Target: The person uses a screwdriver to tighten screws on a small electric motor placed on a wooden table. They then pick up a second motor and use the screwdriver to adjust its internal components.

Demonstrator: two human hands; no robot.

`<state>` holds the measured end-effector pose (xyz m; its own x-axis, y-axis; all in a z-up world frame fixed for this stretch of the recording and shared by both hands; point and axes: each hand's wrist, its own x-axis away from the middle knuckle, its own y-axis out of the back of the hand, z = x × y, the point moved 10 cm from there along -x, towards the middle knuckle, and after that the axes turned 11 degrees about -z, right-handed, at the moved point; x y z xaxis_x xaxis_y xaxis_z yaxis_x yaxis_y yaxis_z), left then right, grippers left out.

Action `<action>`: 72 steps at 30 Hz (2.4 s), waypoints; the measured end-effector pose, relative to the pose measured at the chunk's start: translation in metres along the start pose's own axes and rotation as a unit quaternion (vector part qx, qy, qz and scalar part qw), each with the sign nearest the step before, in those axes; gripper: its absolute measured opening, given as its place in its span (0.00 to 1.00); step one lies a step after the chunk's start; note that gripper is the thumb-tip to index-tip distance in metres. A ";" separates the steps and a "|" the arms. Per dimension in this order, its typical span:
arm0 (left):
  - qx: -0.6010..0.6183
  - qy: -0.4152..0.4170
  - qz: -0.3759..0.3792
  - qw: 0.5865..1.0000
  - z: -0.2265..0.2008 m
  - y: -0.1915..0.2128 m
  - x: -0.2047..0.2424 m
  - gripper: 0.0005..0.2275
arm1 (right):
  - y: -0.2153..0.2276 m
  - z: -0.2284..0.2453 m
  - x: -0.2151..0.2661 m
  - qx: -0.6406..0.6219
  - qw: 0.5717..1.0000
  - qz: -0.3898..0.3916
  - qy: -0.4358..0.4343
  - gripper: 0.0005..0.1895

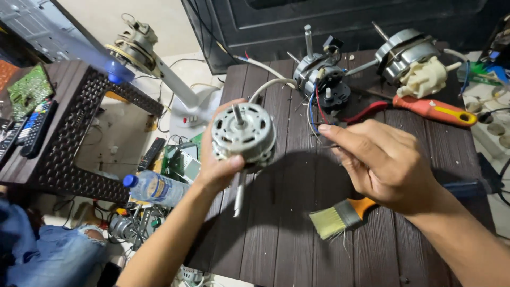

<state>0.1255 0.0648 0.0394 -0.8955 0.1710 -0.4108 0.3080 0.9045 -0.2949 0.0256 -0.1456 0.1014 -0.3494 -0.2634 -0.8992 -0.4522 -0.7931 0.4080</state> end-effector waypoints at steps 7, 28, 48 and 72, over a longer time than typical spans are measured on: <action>0.113 0.012 -0.230 0.966 0.046 0.011 0.006 0.36 | -0.009 -0.004 0.005 0.041 0.998 0.027 -0.036 0.13; 0.351 0.235 -0.234 0.876 0.116 0.020 0.026 0.39 | -0.051 -0.019 0.033 0.067 0.982 0.131 -0.116 0.12; 0.442 0.288 -0.165 0.833 0.105 0.005 0.027 0.40 | -0.045 -0.024 0.028 0.048 0.979 0.140 -0.142 0.09; -0.391 -0.173 0.202 0.881 -0.037 -0.038 0.006 0.38 | 0.004 -0.031 0.009 0.059 0.987 -0.029 -0.144 0.07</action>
<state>0.0966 0.0454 0.0800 -0.5702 0.5333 -0.6249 0.1411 0.8129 0.5650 0.0463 -0.1683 0.0901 -0.5313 -0.0380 -0.8463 -0.5655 -0.7279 0.3877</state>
